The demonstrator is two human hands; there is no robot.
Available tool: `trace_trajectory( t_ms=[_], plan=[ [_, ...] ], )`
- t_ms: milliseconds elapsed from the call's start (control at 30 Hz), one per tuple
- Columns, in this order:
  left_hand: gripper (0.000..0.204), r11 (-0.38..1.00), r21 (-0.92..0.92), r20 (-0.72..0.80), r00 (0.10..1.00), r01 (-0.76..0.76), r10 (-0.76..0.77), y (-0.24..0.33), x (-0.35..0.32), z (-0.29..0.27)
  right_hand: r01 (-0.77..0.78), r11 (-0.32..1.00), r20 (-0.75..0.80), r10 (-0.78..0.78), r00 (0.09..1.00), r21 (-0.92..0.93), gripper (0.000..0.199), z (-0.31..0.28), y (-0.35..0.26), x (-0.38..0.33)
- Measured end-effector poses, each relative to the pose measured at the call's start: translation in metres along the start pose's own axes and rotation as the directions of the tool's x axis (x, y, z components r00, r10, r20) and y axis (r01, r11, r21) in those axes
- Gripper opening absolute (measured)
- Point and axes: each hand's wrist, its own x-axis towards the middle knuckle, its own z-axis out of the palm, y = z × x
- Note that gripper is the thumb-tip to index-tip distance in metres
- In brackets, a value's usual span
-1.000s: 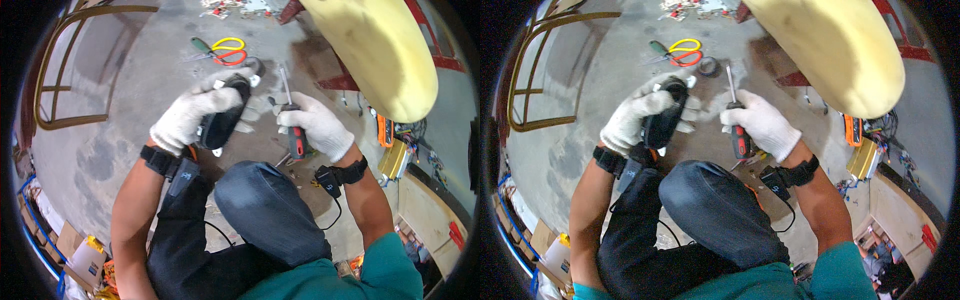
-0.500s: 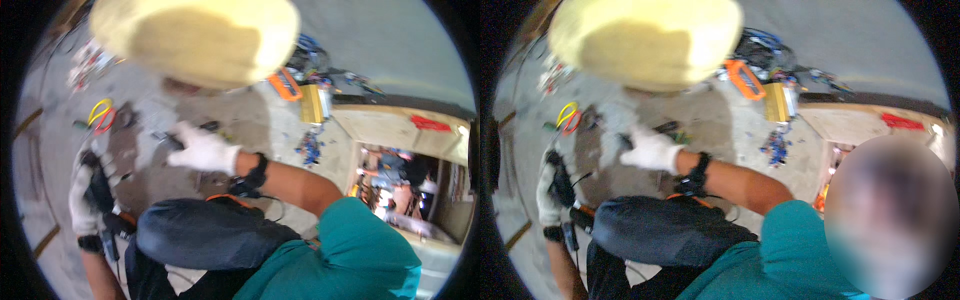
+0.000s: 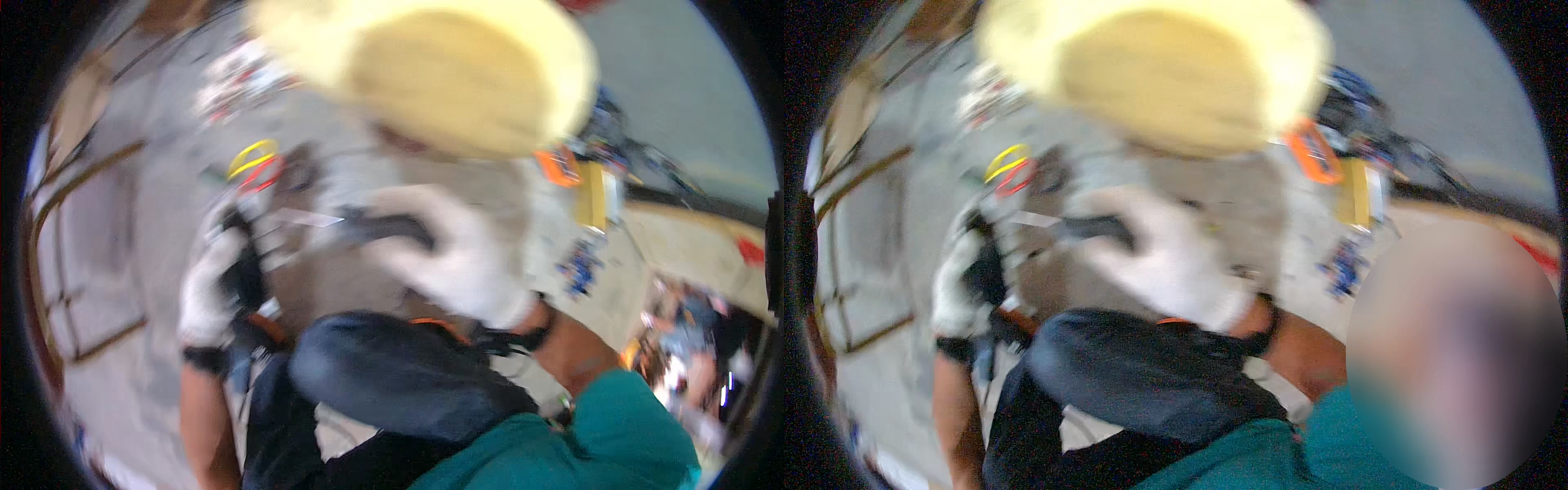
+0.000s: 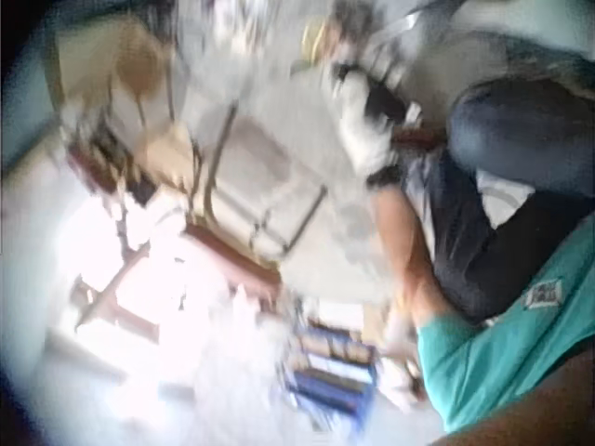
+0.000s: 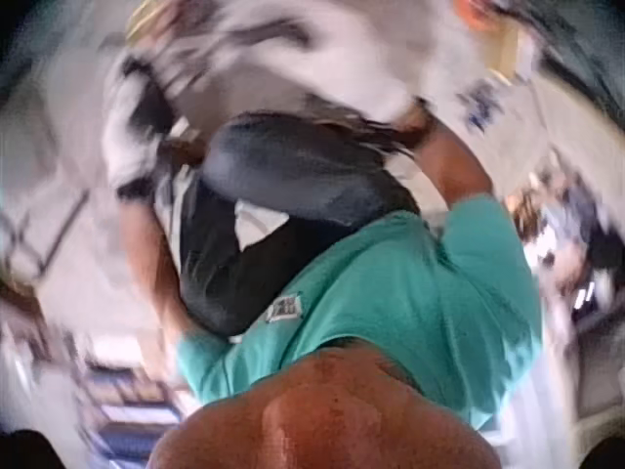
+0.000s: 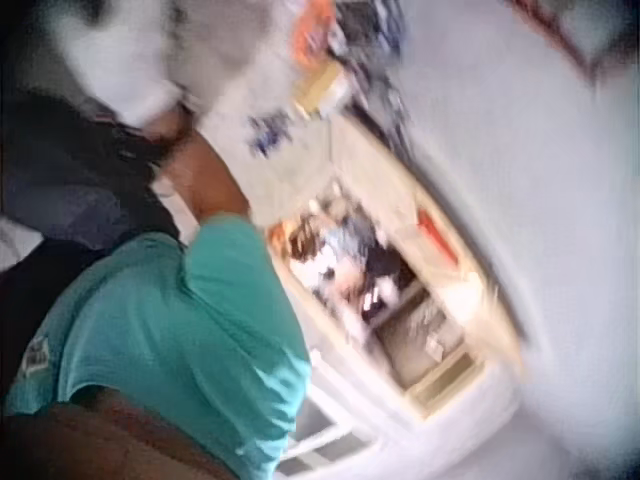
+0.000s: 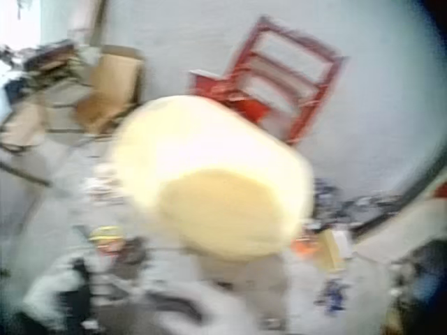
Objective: The recorder uses a screwdriver to disassemble a black and white mechanical component in a workshop.
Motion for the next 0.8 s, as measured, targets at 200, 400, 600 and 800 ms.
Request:
trace_trajectory(
  t_ms=[200, 400, 600, 800],
  plan=[
    [0.072, 1.0, 0.005, 0.113, 0.993, 0.014, -0.015, 0.008, -0.001, -0.011, -0.243, 0.97, -0.05, 0.243, 0.969, 0.004, 0.038, -0.009, -0.031, -0.003],
    [0.054, 0.999, -0.007, 0.088, 0.995, -0.047, 0.047, 0.007, 0.002, -0.021, 0.021, 0.999, 0.029, -0.021, 0.999, 0.033, 0.044, 0.001, -0.033, 0.001],
    [0.062, 0.985, 0.117, 0.112, 0.987, -0.129, 0.116, 0.011, 0.0, -0.021, 0.14, 0.99, 0.082, -0.139, 0.987, -0.014, 0.046, 0.003, -0.029, 0.005],
    [0.053, 0.997, 0.043, 0.118, 0.991, -0.064, 0.059, 0.009, -0.003, -0.021, 0.174, 0.983, 0.074, -0.17, 0.983, -0.052, 0.049, 0.0, -0.028, 0.003]
  ],
)
